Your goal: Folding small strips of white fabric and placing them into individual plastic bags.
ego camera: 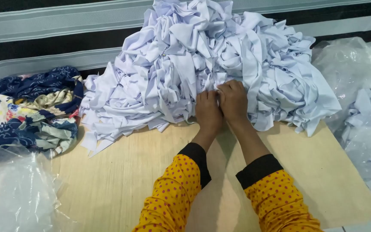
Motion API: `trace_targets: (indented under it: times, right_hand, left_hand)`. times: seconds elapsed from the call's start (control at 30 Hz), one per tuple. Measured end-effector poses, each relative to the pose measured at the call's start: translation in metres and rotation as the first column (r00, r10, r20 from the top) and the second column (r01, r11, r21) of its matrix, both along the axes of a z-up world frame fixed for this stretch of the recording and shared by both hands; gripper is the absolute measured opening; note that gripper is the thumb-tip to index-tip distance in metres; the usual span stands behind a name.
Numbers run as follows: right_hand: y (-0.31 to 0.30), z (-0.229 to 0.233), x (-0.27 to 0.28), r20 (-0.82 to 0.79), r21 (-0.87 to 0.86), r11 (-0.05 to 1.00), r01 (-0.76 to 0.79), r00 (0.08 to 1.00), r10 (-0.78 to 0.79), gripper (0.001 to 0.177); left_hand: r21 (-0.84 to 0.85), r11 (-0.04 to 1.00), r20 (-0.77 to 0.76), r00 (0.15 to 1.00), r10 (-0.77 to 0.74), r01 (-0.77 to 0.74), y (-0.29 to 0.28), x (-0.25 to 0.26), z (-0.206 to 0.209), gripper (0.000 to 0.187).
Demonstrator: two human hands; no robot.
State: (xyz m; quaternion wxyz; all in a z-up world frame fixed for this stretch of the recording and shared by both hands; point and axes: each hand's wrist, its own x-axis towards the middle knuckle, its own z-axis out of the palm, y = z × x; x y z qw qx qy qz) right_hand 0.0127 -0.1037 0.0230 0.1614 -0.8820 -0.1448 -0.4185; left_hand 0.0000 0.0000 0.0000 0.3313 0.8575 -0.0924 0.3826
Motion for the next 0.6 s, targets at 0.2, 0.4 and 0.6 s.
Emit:
trace_targets:
  times: [0.2,0.4,0.6]
  right_hand:
    - [0.01,0.053,-0.041,0.13,0.138,0.989,-0.049,0.991,0.031,0.009]
    - [0.05,0.143,-0.122,0.265,0.235,0.941,-0.241,0.948,0.177,0.003]
    - [0.08,0.195,-0.2,0.259,0.399,0.777,-0.487,0.873,0.414,0.007]
  left_hand:
    - [-0.184,0.97,0.076,0.986,-0.147,0.159,0.011,-0.033,0.049,0.024]
    - [-0.338,0.871,0.319,0.914,-0.25,0.356,0.026,-0.088,0.12,0.011]
    - [-0.508,0.658,0.388,0.829,-0.402,0.556,0.074,-0.183,0.18,0.009]
